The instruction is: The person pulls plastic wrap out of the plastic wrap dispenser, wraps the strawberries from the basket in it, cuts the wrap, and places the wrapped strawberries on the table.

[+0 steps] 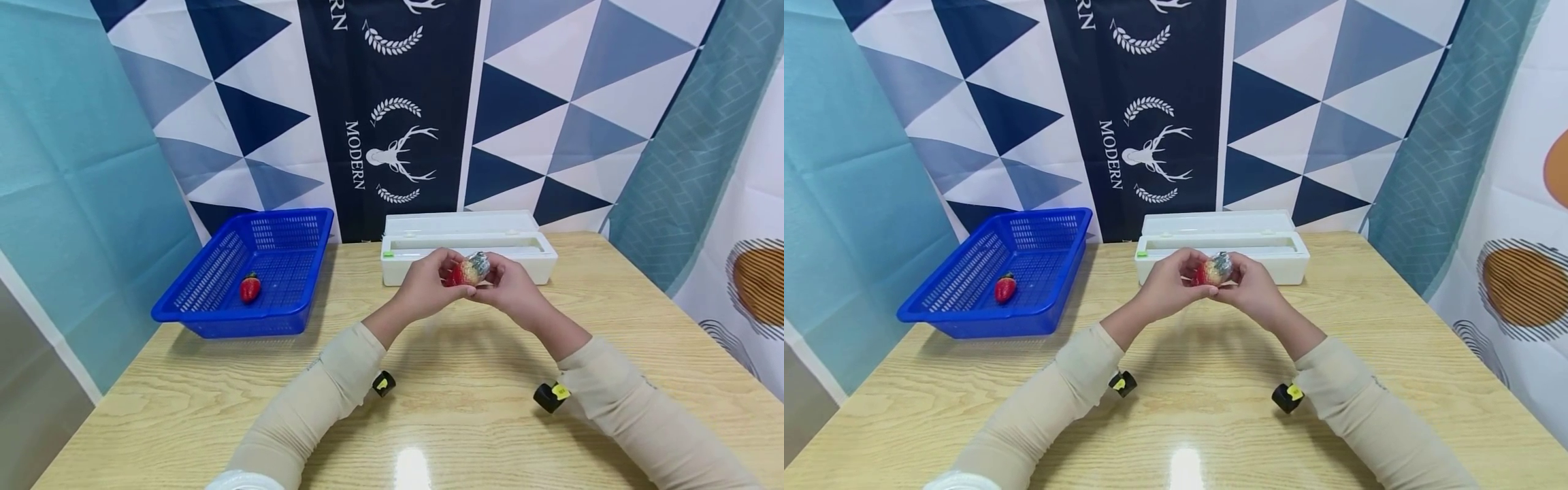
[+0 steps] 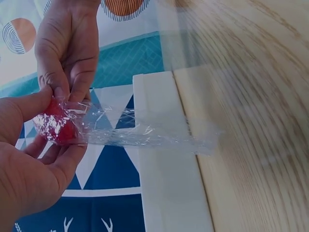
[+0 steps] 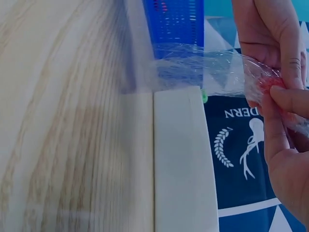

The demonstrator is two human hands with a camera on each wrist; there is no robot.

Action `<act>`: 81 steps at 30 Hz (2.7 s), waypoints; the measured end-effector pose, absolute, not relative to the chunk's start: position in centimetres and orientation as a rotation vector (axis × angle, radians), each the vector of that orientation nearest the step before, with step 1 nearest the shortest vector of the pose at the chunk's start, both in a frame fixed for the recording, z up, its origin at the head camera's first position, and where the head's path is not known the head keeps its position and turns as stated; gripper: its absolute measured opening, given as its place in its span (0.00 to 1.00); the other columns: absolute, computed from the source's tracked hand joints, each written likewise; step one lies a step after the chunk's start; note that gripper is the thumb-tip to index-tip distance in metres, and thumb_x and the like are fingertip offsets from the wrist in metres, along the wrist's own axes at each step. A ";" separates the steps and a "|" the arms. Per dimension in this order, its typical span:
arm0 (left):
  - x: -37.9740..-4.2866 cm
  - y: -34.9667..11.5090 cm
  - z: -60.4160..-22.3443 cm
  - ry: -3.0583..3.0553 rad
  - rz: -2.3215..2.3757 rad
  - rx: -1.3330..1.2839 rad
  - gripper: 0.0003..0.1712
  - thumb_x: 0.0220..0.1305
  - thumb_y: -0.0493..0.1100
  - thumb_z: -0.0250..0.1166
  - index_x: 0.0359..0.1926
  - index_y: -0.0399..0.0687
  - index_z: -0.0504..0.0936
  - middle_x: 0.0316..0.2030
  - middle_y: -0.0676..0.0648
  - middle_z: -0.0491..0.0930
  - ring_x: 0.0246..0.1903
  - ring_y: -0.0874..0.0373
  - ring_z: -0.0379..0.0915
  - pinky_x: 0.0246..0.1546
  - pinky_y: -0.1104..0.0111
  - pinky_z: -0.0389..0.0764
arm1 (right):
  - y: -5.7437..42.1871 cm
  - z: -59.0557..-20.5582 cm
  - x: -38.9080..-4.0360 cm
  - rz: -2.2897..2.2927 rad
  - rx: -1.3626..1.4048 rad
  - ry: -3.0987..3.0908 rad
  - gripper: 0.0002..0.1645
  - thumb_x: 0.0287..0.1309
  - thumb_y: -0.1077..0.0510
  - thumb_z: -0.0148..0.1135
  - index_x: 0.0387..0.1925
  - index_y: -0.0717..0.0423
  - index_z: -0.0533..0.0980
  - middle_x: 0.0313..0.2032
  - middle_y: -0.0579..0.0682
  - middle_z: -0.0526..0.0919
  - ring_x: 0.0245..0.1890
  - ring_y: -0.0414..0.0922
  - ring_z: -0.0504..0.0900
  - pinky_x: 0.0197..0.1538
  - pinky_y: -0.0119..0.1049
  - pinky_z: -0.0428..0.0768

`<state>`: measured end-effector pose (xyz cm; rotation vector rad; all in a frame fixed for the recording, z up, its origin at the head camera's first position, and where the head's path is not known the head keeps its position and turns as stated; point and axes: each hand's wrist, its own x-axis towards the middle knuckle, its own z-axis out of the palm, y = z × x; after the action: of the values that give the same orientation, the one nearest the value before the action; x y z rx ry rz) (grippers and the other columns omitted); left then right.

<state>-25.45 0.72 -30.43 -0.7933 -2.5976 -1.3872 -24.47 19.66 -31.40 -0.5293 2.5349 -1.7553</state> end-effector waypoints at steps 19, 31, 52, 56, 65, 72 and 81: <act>-25.2 -0.6 -30.2 -2.600 -1.098 -0.867 0.28 0.47 0.39 0.79 0.50 0.47 0.80 0.45 0.51 0.78 0.44 0.60 0.72 0.43 0.78 0.76 | 19.6 -30.4 -23.4 -1.751 -0.490 2.506 0.33 0.63 0.48 0.64 0.62 0.63 0.68 0.51 0.60 0.76 0.44 0.46 0.80 0.49 0.34 0.80; -24.9 -0.7 -30.0 -2.594 -0.956 -0.929 0.30 0.46 0.37 0.79 0.52 0.48 0.79 0.45 0.51 0.78 0.43 0.62 0.72 0.43 0.80 0.76 | 18.1 -30.8 -22.9 -1.808 -0.389 2.586 0.25 0.55 0.55 0.72 0.52 0.62 0.77 0.44 0.56 0.80 0.37 0.47 0.73 0.37 0.27 0.78; -24.1 -4.6 -29.2 -2.571 -1.665 -0.515 0.18 0.55 0.30 0.68 0.48 0.36 0.82 0.40 0.42 0.82 0.39 0.56 0.78 0.39 0.70 0.81 | 18.1 -30.8 -23.0 -1.910 -0.355 2.721 0.26 0.54 0.51 0.72 0.50 0.62 0.78 0.40 0.53 0.78 0.38 0.45 0.70 0.31 0.25 0.73; -24.1 -4.3 -29.2 -2.561 -1.791 -0.442 0.26 0.52 0.33 0.73 0.53 0.37 0.78 0.47 0.39 0.79 0.44 0.54 0.76 0.44 0.68 0.80 | 17.8 -30.5 -22.8 -1.965 -0.379 2.664 0.27 0.53 0.51 0.73 0.51 0.62 0.78 0.39 0.53 0.76 0.37 0.46 0.69 0.31 0.25 0.73; -24.1 -3.9 -29.5 -2.505 -1.919 -0.464 0.34 0.49 0.36 0.77 0.58 0.39 0.74 0.49 0.44 0.77 0.50 0.51 0.75 0.47 0.67 0.81 | 17.2 -30.2 -23.1 -2.056 -0.447 2.536 0.26 0.53 0.55 0.74 0.51 0.63 0.79 0.39 0.51 0.77 0.34 0.44 0.71 0.34 0.25 0.77; -24.1 -3.7 -30.2 -2.419 -2.003 -0.535 0.24 0.57 0.40 0.73 0.53 0.39 0.77 0.45 0.46 0.78 0.43 0.55 0.76 0.43 0.67 0.82 | 17.4 -30.2 -23.3 -2.047 -0.510 2.479 0.25 0.56 0.56 0.71 0.53 0.64 0.78 0.40 0.51 0.81 0.38 0.45 0.76 0.42 0.29 0.81; -24.5 -4.0 -30.8 -2.185 -2.343 -0.630 0.15 0.64 0.33 0.65 0.50 0.32 0.77 0.40 0.43 0.78 0.35 0.57 0.80 0.48 0.63 0.81 | 18.7 -30.7 -24.1 -2.079 -0.690 2.390 0.23 0.64 0.55 0.63 0.58 0.60 0.75 0.47 0.49 0.80 0.43 0.43 0.78 0.47 0.30 0.80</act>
<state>-24.53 -4.00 -30.81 -0.6302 -2.1851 -2.3432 -24.13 18.68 -30.75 -0.6904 2.3899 -2.0795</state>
